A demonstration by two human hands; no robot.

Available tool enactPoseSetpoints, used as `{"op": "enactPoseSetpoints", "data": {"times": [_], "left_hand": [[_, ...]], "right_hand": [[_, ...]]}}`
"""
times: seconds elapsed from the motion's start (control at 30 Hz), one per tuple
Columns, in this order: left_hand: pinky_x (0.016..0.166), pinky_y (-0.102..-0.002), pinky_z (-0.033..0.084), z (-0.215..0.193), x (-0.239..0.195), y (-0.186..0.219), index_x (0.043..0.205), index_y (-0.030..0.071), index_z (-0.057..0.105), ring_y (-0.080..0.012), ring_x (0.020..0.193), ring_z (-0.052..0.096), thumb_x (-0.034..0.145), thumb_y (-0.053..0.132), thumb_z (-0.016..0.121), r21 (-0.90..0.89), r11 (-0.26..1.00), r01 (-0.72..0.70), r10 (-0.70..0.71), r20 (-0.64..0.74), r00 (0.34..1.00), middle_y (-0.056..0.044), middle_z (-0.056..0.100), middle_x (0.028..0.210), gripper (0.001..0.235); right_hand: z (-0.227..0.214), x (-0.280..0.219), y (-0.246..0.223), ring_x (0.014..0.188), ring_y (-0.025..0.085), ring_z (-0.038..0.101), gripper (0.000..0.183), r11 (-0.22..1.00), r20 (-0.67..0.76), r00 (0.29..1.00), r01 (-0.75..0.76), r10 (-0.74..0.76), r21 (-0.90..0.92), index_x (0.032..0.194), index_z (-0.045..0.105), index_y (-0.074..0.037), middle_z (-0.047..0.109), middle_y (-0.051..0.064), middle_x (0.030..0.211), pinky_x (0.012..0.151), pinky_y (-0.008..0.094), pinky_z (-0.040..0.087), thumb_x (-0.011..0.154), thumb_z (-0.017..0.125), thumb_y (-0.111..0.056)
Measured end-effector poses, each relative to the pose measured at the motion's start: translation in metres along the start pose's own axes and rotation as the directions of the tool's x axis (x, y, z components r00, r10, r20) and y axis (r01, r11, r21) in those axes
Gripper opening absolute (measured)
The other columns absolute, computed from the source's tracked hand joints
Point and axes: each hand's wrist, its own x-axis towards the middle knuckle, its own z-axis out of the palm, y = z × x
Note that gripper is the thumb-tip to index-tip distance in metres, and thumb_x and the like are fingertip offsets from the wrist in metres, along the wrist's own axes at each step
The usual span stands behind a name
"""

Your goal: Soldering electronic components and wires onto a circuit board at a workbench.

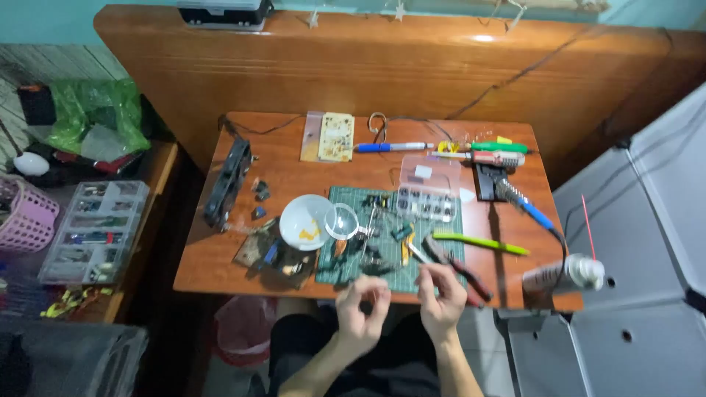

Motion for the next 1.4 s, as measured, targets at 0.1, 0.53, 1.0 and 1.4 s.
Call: {"op": "enactPoseSetpoints", "data": {"times": [0.1,0.53,1.0,1.4], "left_hand": [[0.053,-0.027,0.048,0.010,0.018,0.006,0.099,0.010,0.063,-0.0170,0.058,0.060,0.094,0.016,0.061,0.030,0.999,0.020,-0.020,0.015,1.000,-0.004,0.063,0.071,0.009],[0.040,-0.027,0.036,0.049,0.087,-0.004,0.094,0.015,0.069,-0.0094,0.042,0.041,0.093,0.025,0.067,-0.182,0.968,0.173,-0.181,-0.027,0.983,-0.001,0.054,0.055,0.010],[0.041,-0.024,0.034,-0.008,-0.004,-0.001,0.102,0.009,0.063,-0.0083,0.042,0.037,0.098,0.021,0.062,-0.214,0.972,0.099,-0.103,-0.007,0.995,0.001,0.049,0.059,0.013],[0.069,-0.028,0.049,-0.025,-0.024,0.000,0.091,0.008,0.065,-0.0195,0.078,0.055,0.094,0.015,0.060,0.220,0.974,-0.051,0.057,-0.023,0.998,-0.004,0.063,0.083,0.009]], "right_hand": [[-0.001,0.020,0.006,0.047,0.008,0.049,0.016,0.999,0.002,0.999,-0.033,0.033,-0.024,0.084,0.063,-0.004,0.059,0.002,0.065,0.049,0.021,0.043,0.096,0.055,-0.012],[0.011,0.097,0.024,0.053,0.010,0.060,0.013,0.998,0.093,0.996,-0.020,0.014,0.068,0.095,0.069,-0.001,0.067,0.005,0.067,0.048,0.020,0.051,0.091,0.058,-0.006],[0.010,0.010,-0.011,0.056,0.007,0.059,0.014,1.000,0.062,0.998,0.008,-0.006,-0.030,0.097,0.068,-0.003,0.066,0.003,0.071,0.054,0.020,0.047,0.097,0.058,-0.013],[0.003,-0.028,-0.026,0.052,0.006,0.053,0.012,0.977,0.064,0.983,-0.163,0.173,-0.140,0.092,0.071,-0.008,0.066,0.000,0.070,0.051,0.021,0.042,0.094,0.062,-0.016]]}}
